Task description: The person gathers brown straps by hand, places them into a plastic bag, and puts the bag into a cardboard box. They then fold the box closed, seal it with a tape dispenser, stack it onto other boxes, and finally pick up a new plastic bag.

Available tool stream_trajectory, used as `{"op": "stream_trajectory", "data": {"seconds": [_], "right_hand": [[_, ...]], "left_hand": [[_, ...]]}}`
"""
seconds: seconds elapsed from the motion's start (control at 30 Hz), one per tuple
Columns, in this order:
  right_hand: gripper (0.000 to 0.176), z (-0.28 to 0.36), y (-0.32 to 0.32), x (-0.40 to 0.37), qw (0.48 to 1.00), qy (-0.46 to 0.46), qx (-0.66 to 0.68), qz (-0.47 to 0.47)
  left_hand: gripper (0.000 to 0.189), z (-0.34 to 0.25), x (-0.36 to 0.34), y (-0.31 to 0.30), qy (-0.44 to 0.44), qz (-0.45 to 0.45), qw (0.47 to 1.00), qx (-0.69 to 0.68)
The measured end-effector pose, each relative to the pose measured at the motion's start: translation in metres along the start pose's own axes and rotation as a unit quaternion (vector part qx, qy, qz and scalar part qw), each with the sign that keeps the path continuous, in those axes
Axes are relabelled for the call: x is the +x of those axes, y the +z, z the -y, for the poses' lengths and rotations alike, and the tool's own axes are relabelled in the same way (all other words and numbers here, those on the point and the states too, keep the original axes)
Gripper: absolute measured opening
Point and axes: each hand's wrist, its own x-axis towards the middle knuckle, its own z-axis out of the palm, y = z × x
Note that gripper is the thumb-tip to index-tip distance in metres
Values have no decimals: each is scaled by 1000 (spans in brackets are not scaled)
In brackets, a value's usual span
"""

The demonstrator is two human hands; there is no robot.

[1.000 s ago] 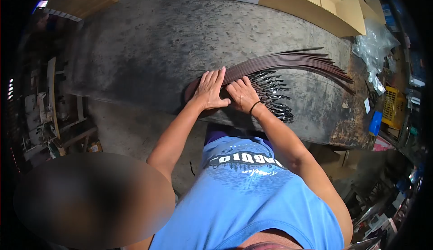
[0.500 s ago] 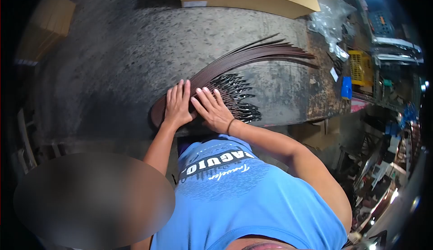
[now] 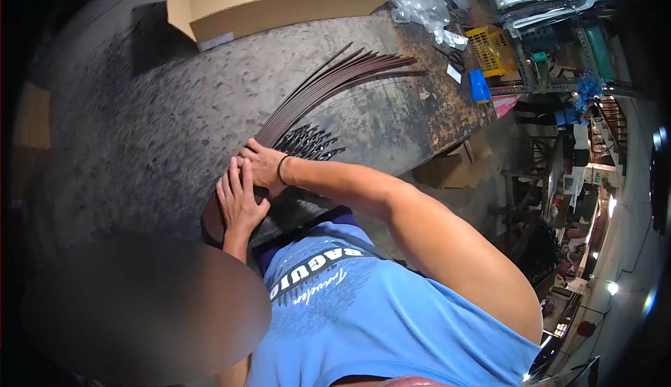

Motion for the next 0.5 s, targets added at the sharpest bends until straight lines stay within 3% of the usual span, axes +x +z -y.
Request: {"op": "stream_trajectory", "data": {"seconds": [0.07, 0.13, 0.2, 0.3, 0.37, 0.4, 0.47, 0.5], "right_hand": [[78, 1, 4, -8, 996, 2, -3, -85], [90, 2, -19, -12, 988, 40, 144, -42], [94, 4, -35, -27, 985, 44, 112, -120], [92, 10, -91, -56, 969, 95, 124, -190], [99, 7, -120, -83, 941, 104, 101, -305], [103, 6, -133, -99, 918, 97, 86, -375], [93, -3, -150, -137, 866, 148, 49, -475], [77, -34, -100, -189, 902, 182, 45, -390]], "left_hand": [[94, -14, -2, -23, -31, -9, 999, -17], [89, -14, -18, -66, -30, -125, 991, -34], [78, 20, -37, -110, -80, -314, 946, -24], [66, 103, -77, -140, -361, -470, 800, -94], [71, 169, -111, -119, -503, -405, 762, 40], [73, 195, -124, -96, -585, -307, 747, 74], [76, 191, -119, -67, -603, -90, 784, 119], [75, 181, -114, -61, -580, -49, 803, 127]]}}
